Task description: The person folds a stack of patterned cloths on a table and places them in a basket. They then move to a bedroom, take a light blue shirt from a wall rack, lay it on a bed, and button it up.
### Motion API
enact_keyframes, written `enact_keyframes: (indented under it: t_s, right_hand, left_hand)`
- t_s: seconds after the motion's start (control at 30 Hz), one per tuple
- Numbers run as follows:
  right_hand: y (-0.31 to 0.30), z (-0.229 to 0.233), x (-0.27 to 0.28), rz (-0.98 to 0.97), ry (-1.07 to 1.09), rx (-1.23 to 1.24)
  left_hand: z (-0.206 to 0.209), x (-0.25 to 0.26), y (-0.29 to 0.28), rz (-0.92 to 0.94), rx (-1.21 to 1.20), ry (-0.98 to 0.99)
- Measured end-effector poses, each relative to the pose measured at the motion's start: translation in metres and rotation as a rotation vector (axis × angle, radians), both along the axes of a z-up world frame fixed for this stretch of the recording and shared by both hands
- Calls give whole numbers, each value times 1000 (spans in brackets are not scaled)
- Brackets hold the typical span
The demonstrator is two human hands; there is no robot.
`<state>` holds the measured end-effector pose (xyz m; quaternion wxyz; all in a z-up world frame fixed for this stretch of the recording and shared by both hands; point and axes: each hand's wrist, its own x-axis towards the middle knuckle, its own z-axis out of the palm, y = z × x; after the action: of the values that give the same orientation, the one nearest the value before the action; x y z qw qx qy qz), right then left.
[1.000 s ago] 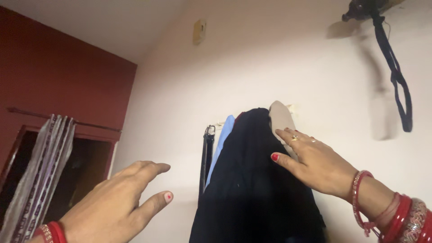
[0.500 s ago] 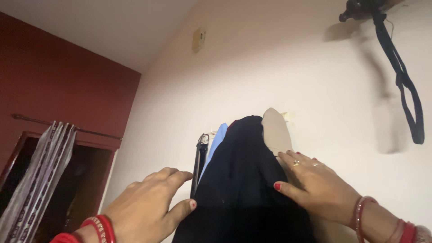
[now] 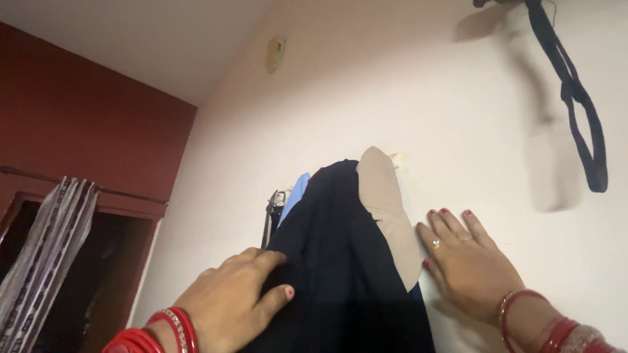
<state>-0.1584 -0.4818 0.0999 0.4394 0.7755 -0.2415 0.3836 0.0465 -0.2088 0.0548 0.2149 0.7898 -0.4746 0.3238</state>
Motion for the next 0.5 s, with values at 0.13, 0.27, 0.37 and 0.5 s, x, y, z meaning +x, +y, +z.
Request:
enact_keyframes:
  t_s: [0.13, 0.27, 0.37, 0.5]
  right_hand:
    - [-2, -11, 3, -43, -32, -143]
    - [1, -14, 5, -57, -68, -246]
    - [1, -15, 6, -68, -72, -285]
    - [-2, -17, 7, -123, -51, -296]
  left_hand:
    - [1, 4, -18, -51, -50, -73]
    - [5, 2, -30, -57, -147, -90]
    - [14, -4, -42, -7, -175, -17]
    - [30, -3, -66, -46, -267, -65]
